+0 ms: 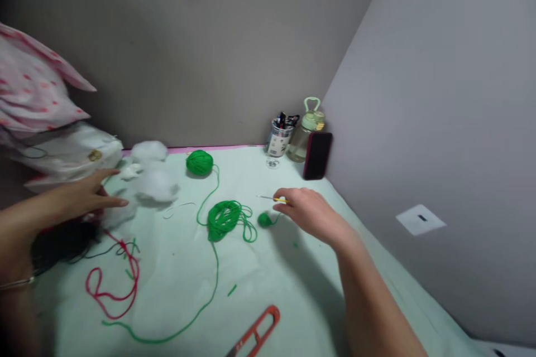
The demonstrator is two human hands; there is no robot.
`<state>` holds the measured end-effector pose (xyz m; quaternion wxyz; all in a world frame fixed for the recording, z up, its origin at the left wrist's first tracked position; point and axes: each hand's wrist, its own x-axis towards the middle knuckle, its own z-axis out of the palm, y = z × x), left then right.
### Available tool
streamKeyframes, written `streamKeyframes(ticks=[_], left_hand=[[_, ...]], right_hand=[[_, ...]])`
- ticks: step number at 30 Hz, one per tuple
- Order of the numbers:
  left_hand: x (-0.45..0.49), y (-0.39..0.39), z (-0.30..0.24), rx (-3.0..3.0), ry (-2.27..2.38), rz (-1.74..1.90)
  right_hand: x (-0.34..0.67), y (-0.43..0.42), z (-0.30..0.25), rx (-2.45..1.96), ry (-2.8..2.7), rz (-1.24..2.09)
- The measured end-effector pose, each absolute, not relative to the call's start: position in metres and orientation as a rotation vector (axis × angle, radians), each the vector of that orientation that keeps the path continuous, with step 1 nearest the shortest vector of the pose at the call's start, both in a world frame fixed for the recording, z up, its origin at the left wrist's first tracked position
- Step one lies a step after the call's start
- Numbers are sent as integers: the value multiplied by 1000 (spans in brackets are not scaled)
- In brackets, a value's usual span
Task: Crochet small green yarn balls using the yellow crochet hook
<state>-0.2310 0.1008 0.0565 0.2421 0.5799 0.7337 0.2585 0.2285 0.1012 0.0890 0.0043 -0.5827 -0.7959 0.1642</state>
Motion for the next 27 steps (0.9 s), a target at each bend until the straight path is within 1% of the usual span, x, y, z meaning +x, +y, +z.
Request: streamKeyframes(ticks=[3,5,7,11,12,13,14,15,16,18,21,24,27], left_hand=[[-225,107,47,1571,2005,562],[-217,111,49,1630,2001,581],[-206,111,59,1701,1996,669],[-169,97,95,1964,2002,1095],[-155,91,103,2014,1971,1134],[-141,85,111,2057,1918,1062],[-126,78,117,2082,1889,1135],[-111,72,120,2082,1799,1122],[-97,66,121,2070,1660,1198],[-71,58,118,2044,1299,1196],[-44,51,108,2002,958,1097],[-30,50,102,1888,834,1130],[-28,54,100,1529,897,1269]], right_hand=[[223,105,78,-1870,-2514,528],[219,106,69,-1873,-2527,575],[215,107,63,-1818,-2549,652],[208,106,65,-1638,-2529,773],[208,105,69,-1587,-2500,810],[207,103,73,-1528,-2444,879],[206,100,77,-1462,-2384,959],[205,97,82,-1343,-2196,1171],[204,94,85,-1215,-1996,1356],[199,88,90,-980,-1726,1612],[188,81,94,-800,-1566,1816],[178,78,99,-806,-1589,1839],[174,77,111,-956,-1729,1574]])
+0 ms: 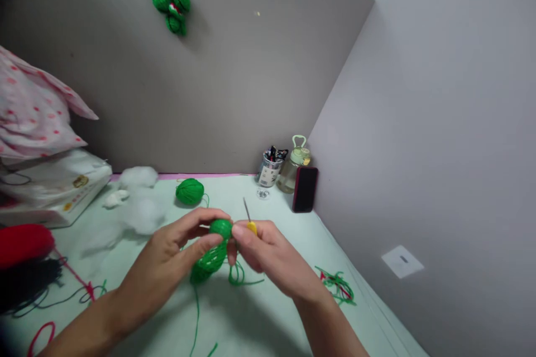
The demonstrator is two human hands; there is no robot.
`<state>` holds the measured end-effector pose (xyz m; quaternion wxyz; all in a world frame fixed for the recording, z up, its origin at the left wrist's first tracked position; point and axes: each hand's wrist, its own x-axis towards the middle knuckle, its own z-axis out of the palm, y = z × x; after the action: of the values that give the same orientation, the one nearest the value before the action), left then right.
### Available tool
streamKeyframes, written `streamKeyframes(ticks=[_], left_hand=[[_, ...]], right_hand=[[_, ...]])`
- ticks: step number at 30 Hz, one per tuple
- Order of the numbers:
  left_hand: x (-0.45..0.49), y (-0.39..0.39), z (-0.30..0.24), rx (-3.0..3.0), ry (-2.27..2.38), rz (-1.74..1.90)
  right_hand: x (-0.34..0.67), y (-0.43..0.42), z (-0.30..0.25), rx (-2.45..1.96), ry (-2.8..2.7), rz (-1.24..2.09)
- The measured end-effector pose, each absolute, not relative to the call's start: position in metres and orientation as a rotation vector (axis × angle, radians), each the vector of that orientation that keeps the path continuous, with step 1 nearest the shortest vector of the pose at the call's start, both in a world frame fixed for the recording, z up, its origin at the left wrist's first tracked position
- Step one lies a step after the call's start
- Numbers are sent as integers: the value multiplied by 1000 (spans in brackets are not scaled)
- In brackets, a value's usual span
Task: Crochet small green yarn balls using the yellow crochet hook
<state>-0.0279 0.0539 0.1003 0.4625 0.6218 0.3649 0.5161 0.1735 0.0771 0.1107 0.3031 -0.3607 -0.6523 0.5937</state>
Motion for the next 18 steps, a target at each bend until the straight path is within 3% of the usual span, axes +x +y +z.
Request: streamKeyframes(ticks=[5,12,14,18], left_hand=[[-39,64,98,958,865,1424],[-42,70,99,714,717,1369],[-42,70,99,696,686,1373],[-44,70,98,672,671,1407]], right_hand=[[187,81,130,-1140,-1748,1138],[225,93,141,-1169,-1283,284],[236,93,149,-1068,-1190,241],[256,89,163,-970,-975,546]])
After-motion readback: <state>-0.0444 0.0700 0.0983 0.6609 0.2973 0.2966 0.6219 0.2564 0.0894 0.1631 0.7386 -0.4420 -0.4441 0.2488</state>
